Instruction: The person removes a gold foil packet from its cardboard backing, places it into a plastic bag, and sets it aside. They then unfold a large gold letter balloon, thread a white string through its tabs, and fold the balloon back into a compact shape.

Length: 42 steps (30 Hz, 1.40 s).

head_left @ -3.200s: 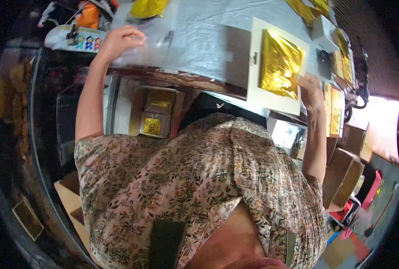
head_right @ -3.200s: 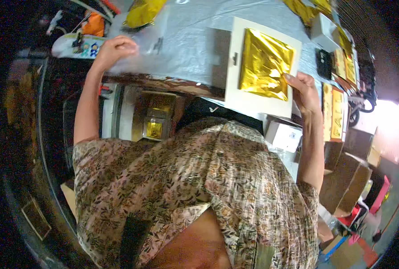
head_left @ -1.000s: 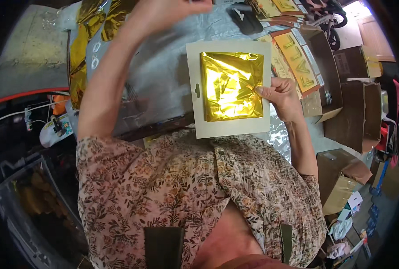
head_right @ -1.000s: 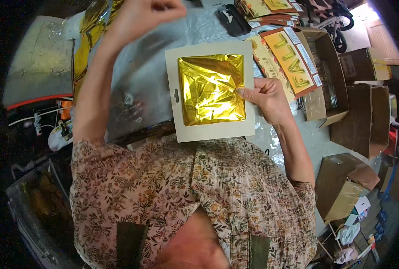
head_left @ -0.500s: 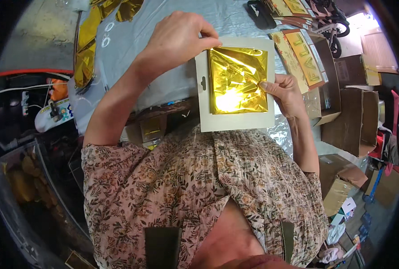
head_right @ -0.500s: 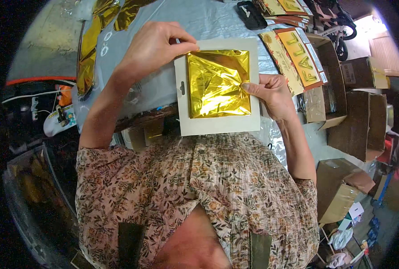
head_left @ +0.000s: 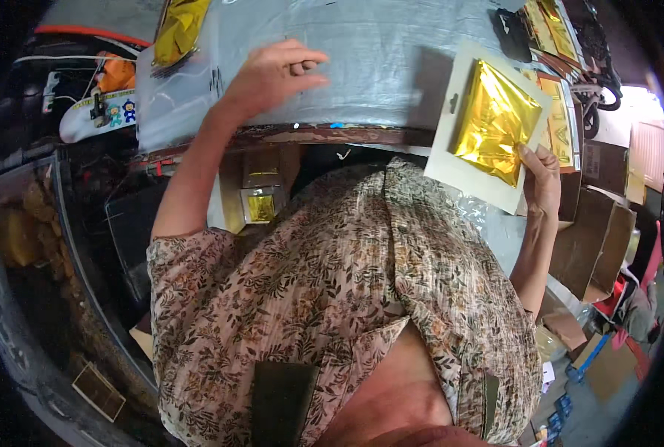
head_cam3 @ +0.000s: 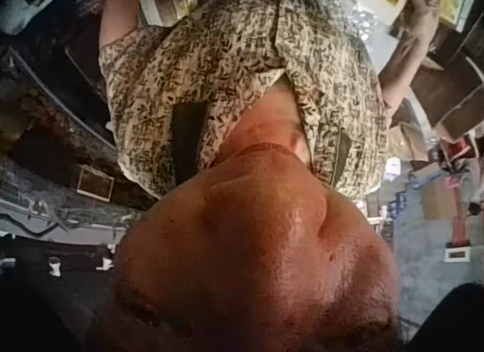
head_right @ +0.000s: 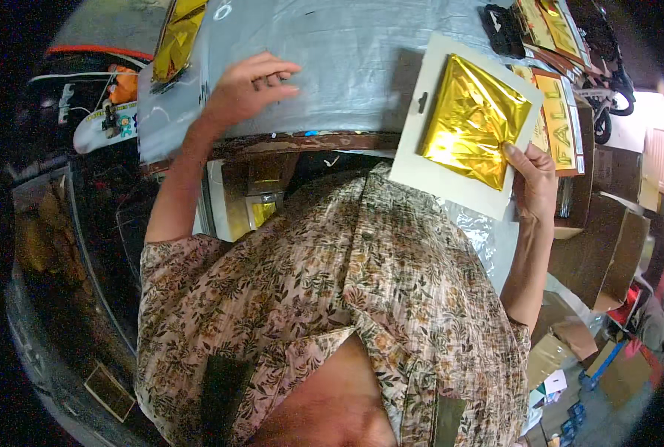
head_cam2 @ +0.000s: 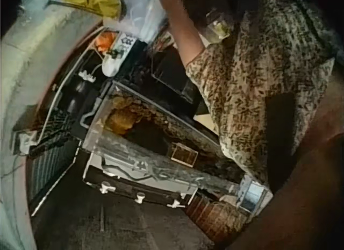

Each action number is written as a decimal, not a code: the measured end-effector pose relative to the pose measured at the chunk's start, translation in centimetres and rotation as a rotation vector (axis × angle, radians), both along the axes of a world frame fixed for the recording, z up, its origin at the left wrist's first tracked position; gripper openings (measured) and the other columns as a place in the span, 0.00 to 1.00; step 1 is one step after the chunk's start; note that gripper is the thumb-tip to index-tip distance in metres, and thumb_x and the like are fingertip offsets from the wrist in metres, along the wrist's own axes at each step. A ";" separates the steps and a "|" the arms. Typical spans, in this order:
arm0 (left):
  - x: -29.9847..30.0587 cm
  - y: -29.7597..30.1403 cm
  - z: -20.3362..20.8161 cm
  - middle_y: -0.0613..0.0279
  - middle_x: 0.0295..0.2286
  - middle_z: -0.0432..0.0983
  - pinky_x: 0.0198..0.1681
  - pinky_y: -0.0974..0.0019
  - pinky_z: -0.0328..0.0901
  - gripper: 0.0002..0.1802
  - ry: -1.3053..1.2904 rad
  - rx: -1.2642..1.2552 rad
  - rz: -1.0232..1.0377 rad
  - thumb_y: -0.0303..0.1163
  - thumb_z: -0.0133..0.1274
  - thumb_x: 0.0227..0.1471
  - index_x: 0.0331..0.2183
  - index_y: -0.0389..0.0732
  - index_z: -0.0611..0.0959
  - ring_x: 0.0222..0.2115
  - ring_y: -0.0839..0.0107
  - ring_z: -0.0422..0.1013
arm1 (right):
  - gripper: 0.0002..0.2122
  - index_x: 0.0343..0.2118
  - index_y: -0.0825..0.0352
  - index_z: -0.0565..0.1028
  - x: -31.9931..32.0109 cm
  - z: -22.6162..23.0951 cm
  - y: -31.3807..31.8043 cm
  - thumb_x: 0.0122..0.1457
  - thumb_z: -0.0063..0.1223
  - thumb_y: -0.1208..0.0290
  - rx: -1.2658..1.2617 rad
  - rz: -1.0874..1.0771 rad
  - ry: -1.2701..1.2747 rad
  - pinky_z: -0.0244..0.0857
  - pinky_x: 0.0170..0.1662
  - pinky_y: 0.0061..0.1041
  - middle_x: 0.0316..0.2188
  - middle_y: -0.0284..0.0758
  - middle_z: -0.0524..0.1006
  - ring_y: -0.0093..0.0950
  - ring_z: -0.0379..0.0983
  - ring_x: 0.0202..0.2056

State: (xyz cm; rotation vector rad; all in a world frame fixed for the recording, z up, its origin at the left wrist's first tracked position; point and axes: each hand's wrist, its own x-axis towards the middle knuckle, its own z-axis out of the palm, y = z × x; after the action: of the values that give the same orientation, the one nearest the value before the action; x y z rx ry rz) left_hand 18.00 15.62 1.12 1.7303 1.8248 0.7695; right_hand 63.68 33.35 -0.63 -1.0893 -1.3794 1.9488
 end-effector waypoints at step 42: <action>4.9 5.2 -3.8 0.55 0.31 0.78 0.42 0.54 0.70 0.19 0.176 -0.019 0.373 0.47 0.66 0.43 0.27 0.40 0.82 0.36 0.55 0.75 | 0.04 0.32 0.71 0.83 -12.5 -1.3 7.7 0.56 0.64 0.75 -0.079 0.315 -0.189 0.75 0.31 0.24 0.28 0.35 0.83 0.23 0.79 0.25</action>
State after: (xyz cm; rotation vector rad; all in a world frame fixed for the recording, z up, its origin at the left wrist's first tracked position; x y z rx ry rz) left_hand 22.87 20.80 -2.68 1.5027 2.3069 0.7554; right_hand 51.18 41.01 -1.92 -1.1762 -1.6730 2.1816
